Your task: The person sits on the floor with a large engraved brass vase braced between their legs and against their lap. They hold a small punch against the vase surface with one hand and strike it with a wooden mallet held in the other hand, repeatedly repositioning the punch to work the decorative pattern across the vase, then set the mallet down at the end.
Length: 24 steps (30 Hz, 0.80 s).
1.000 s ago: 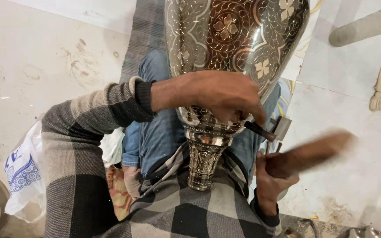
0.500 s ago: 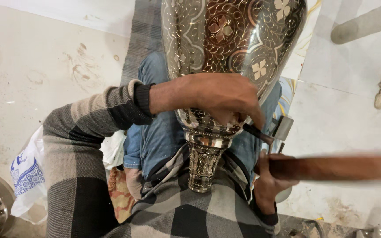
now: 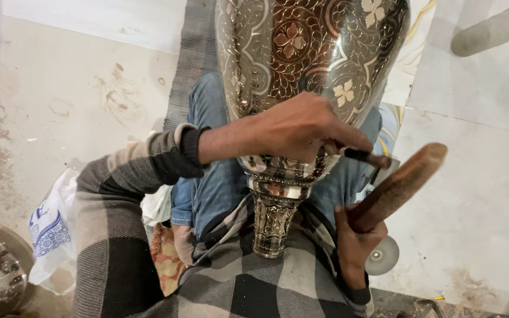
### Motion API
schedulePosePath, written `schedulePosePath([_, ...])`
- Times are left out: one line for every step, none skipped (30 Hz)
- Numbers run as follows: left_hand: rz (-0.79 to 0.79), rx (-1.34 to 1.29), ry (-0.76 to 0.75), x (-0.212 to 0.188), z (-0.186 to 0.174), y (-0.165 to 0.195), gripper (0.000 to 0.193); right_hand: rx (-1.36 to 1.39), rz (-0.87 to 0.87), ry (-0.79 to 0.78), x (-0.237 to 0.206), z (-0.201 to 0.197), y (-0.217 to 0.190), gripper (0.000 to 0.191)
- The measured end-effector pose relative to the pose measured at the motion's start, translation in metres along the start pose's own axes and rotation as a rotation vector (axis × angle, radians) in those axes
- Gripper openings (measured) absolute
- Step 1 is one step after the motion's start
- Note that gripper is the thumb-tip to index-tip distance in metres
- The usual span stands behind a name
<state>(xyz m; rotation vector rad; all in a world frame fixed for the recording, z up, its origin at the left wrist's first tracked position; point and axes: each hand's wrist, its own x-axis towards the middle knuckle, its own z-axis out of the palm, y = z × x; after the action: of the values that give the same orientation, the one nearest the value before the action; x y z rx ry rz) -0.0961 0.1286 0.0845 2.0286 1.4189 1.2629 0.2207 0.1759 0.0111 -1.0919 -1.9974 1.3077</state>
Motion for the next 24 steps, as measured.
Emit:
schedulePosePath([-0.065,-0.085,0.062,-0.005,-0.001,0.007,0.061,0.005,0.096,-0.021,-0.001,0.0,-0.001,0.016])
schedulePosePath([-0.123,-0.179,0.118,-0.011,-0.001,0.015,0.06,0.005,0.198,-0.03,-0.003,0.0,-0.001,0.017])
schedulePosePath([-0.175,-0.272,0.173,-0.017,0.0,0.022,0.06,0.005,0.296,-0.034,-0.003,0.0,-0.001,0.017])
schedulePosePath([-0.264,-0.244,0.187,-0.024,0.002,0.029,0.059,-0.017,0.29,-0.036,-0.004,0.001,-0.001,0.018])
schedulePosePath([-0.355,-0.209,0.203,-0.031,0.005,0.034,0.058,-0.038,0.28,-0.045,-0.003,0.001,0.0,0.02])
schedulePosePath([-0.451,-0.173,0.216,-0.037,0.007,0.038,0.057,-0.057,0.275,-0.056,-0.002,0.001,0.001,0.021])
schedulePosePath([-0.425,-0.128,0.234,-0.043,0.01,0.04,0.056,-0.052,0.207,-0.046,0.001,0.001,0.002,0.021])
schedulePosePath([-0.4,-0.086,0.253,-0.047,0.013,0.043,0.054,-0.05,0.141,-0.038,0.003,0.002,0.003,0.022])
schedulePosePath([-0.374,-0.041,0.276,-0.05,0.015,0.044,0.053,-0.049,0.071,-0.034,0.007,0.002,0.004,0.022])
schedulePosePath([-0.366,-0.035,0.269,-0.052,0.016,0.044,0.052,-0.027,0.096,-0.077,0.011,0.002,0.005,0.022])
schedulePosePath([-0.356,-0.03,0.261,-0.053,0.017,0.045,0.05,-0.005,0.121,-0.119,0.015,0.003,0.005,0.022])
schedulePosePath([-0.344,-0.024,0.254,-0.053,0.017,0.046,0.049,0.019,0.144,-0.161,0.02,0.003,0.004,0.022])
schedulePosePath([-0.361,-0.024,0.234,-0.052,0.016,0.048,0.051,0.004,0.114,-0.157,0.024,0.003,0.003,0.023])
schedulePosePath([-0.379,-0.027,0.213,-0.052,0.015,0.05,0.052,-0.011,0.087,-0.154,0.029,0.003,0.001,0.024])
schedulePosePath([-0.395,-0.035,0.192,-0.051,0.013,0.052,0.054,-0.031,0.062,-0.148,0.033,0.002,-0.002,0.025])
schedulePosePath([-0.392,-0.016,0.176,-0.051,0.012,0.054,0.055,-0.046,0.043,-0.151,0.037,0.002,-0.005,0.025])
schedulePosePath([-0.39,0.006,0.162,-0.05,0.011,0.055,0.056,-0.059,0.023,-0.156,0.041,0.001,-0.008,0.025])
schedulePosePath([-0.391,0.026,0.146,-0.05,0.011,0.057,0.057,-0.074,0.007,-0.162,0.045,0.0,-0.011,0.025])
schedulePosePath([-0.455,0.062,0.059,-0.05,0.011,0.057,0.059,-0.097,0.019,-0.178,0.05,-0.002,-0.014,0.025])
schedulePosePath([-0.518,0.1,-0.029,-0.05,0.011,0.057,0.061,-0.121,0.029,-0.195,0.053,-0.004,-0.017,0.026])
schedulePosePath([-0.58,0.14,-0.115,-0.051,0.012,0.056,0.064,-0.145,0.038,-0.215,0.058,-0.006,-0.019,0.027])
schedulePosePath([-0.515,0.096,-0.023,-0.051,0.013,0.055,0.063,-0.07,0.021,-0.218,0.062,-0.008,-0.023,0.027])
schedulePosePath([-0.448,0.055,0.069,-0.051,0.014,0.054,0.061,0.005,0.001,-0.22,0.065,-0.01,-0.026,0.027])
schedulePosePath([-0.377,0.016,0.161,-0.051,0.015,0.053,0.06,0.082,-0.023,-0.223,0.069,-0.011,-0.032,0.027])
